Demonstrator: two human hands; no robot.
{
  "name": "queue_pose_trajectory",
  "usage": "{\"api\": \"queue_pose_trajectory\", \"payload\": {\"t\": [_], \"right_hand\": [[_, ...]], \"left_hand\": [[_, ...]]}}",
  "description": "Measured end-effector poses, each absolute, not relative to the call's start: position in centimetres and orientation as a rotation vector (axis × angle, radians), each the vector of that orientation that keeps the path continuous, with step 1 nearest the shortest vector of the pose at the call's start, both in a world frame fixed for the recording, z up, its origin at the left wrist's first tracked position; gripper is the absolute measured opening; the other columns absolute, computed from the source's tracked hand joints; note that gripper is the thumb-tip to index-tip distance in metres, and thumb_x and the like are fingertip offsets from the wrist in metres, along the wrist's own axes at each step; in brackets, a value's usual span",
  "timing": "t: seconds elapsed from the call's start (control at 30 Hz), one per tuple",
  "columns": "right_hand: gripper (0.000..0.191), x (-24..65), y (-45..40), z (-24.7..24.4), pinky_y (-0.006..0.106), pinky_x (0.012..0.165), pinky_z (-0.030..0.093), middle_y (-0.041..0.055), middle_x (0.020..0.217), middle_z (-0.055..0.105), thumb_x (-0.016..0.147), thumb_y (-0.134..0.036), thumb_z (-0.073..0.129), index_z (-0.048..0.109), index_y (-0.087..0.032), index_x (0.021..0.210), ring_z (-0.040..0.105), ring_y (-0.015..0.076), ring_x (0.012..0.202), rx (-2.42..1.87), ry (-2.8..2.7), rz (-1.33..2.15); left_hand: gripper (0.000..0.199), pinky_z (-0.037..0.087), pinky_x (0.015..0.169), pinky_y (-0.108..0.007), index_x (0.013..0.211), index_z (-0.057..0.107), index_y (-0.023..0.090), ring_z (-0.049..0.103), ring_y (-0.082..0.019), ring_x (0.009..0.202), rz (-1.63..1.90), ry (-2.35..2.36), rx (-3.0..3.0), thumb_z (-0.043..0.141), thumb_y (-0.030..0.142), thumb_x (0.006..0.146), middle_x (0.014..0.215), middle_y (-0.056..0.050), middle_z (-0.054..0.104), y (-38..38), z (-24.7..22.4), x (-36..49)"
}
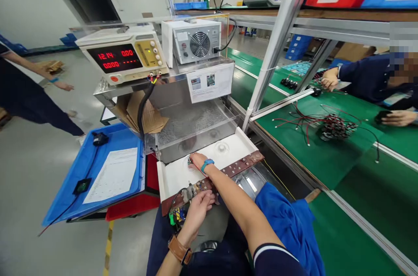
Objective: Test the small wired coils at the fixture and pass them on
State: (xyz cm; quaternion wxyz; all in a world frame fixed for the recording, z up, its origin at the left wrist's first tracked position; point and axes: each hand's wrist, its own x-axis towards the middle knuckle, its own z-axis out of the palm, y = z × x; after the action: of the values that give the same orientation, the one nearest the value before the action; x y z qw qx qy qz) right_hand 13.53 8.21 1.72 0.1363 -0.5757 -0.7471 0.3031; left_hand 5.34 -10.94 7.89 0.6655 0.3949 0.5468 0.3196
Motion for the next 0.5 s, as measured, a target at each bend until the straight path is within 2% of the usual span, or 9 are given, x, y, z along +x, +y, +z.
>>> {"api": "queue_pose_trajectory", "payload": {"t": [0.1,0.17,0.3,0.5], "right_hand": [[0.029,13.6,7.9,1.7,0.03,0.083,0.043,0.0058,0.105,0.065,0.078,-0.036,0.073,0.064,-0.02,0.101,0.06,0.0213,0.092,-1.67,-2.232,0.812],[0.031,13.6,7.7,1.8,0.03,0.081,0.043,0.0071,0.107,0.065,0.081,-0.037,0.071,0.064,-0.019,0.105,0.061,0.0216,0.091,-1.67,-2.262,0.78],[0.034,13.7,7.4,2.2,0.028,0.08,0.043,0.0082,0.108,0.066,0.082,-0.036,0.072,0.064,-0.018,0.11,0.062,0.0203,0.09,-1.649,-2.284,0.745],[0.034,14.2,7.5,1.9,0.026,0.078,0.041,0.007,0.103,0.068,0.081,-0.032,0.074,0.064,-0.018,0.11,0.061,0.0193,0.091,-1.579,-2.266,0.736]], "left_hand": [[0.04,0.047,0.072,-0.033,0.085,0.071,0.016,0.066,-0.024,0.081,0.74,1.218,0.917,0.073,0.053,0.069,0.079,-0.009,0.073,-10.6,7.2,7.4],[0.037,0.047,0.068,-0.032,0.079,0.07,0.017,0.065,-0.023,0.074,0.749,1.189,0.897,0.073,0.052,0.069,0.074,-0.008,0.072,-10.6,7.0,8.8],[0.043,0.046,0.062,-0.03,0.076,0.071,0.015,0.062,-0.019,0.063,0.735,1.122,0.826,0.074,0.057,0.066,0.069,-0.007,0.07,-11.0,7.8,9.5],[0.049,0.045,0.064,-0.025,0.081,0.076,0.012,0.058,-0.012,0.065,0.689,1.04,0.724,0.085,0.054,0.058,0.074,-0.007,0.068,-9.4,10.9,4.4]]}}
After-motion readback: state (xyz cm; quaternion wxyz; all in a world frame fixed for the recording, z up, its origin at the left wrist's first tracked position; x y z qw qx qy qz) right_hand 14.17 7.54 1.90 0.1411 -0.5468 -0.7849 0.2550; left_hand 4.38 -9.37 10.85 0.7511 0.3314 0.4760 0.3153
